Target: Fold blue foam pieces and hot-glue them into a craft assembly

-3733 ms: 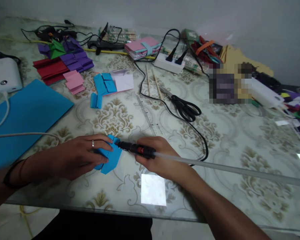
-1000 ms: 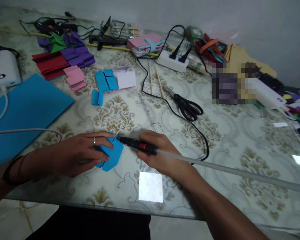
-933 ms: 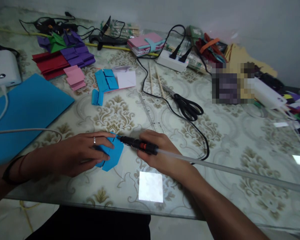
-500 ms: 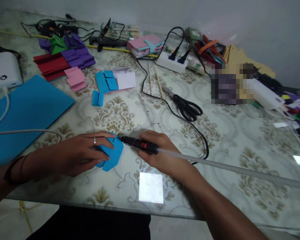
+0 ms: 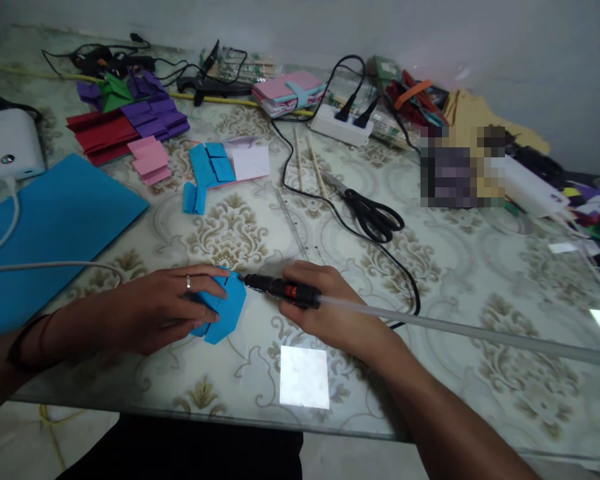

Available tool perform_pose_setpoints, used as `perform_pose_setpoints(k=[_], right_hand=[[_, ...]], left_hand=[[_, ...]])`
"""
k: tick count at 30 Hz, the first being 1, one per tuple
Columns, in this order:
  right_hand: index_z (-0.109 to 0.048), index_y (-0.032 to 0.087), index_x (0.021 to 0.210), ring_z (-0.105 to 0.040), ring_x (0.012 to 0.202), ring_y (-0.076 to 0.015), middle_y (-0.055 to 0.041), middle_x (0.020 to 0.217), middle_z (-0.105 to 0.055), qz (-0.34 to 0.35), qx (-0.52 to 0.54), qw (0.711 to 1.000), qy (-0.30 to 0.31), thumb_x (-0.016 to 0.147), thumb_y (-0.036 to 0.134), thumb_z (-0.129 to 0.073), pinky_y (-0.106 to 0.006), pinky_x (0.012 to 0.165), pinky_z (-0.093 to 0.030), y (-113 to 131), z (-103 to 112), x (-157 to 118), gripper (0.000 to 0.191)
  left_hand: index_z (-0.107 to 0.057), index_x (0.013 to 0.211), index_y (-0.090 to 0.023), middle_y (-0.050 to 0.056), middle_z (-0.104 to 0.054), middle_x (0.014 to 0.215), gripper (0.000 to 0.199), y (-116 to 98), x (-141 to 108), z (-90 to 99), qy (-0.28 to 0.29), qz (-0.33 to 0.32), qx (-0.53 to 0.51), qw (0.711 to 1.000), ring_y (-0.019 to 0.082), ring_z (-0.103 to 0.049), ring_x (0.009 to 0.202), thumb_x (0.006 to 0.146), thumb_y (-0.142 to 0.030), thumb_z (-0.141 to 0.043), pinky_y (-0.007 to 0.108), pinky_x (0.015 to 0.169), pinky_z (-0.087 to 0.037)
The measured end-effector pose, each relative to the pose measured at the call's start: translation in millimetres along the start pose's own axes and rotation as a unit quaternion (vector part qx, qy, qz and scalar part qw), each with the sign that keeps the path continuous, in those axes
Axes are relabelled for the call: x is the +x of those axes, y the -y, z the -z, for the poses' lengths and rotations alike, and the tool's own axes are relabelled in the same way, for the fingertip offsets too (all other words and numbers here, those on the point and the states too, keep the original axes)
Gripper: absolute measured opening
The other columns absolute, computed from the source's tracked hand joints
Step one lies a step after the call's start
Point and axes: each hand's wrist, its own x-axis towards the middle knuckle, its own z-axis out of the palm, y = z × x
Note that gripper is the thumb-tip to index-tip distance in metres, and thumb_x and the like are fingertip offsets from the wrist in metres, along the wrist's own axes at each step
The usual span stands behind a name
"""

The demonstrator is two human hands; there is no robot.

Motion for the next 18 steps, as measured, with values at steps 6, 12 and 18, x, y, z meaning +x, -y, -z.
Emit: perform_pose_setpoints(k=[6, 12, 18], right_hand=[[-0.052, 0.023, 0.07, -0.05, 0.057, -0.0133, 0.0019, 0.068, -0.056, -0.003, -0.005, 1.0, 0.013, 0.083, 0.017, -0.067, -0.029, 0.055, -0.037, 0.4, 2.9, -0.1, 0.02], [-0.048, 0.023, 0.069, -0.048, 0.056, -0.0127, 0.0026, 0.066, -0.053, -0.009, -0.021, 0.999, 0.022, 0.083, 0.018, -0.065, -0.028, 0.054, -0.035, 0.4, 3.8, -1.2, 0.023], [-0.051, 0.023, 0.07, -0.053, 0.06, -0.0144, 0.0012, 0.068, -0.056, -0.029, -0.025, 0.999, 0.038, 0.082, 0.02, -0.067, -0.029, 0.057, -0.038, -1.0, 5.9, -2.5, 0.02]], left_hand=[[-0.076, 0.106, -0.021, 0.011, -0.069, 0.134, 0.023, 0.8, -1.0, -1.2, 0.001, 0.0, -0.004, 1.0, 0.033, -0.052, 0.145, 0.094, -0.014, -0.057, 0.047, 0.122, -0.047], [-0.076, 0.105, -0.02, 0.012, -0.069, 0.133, 0.023, 0.3, -0.8, 0.1, -0.003, -0.002, 0.002, 1.0, 0.033, -0.053, 0.144, 0.094, -0.013, -0.057, 0.046, 0.121, -0.048], [-0.076, 0.105, -0.02, 0.012, -0.069, 0.133, 0.023, -0.3, 0.1, 0.3, 0.002, -0.001, 0.006, 1.0, 0.033, -0.054, 0.143, 0.095, -0.013, -0.056, 0.047, 0.121, -0.047]])
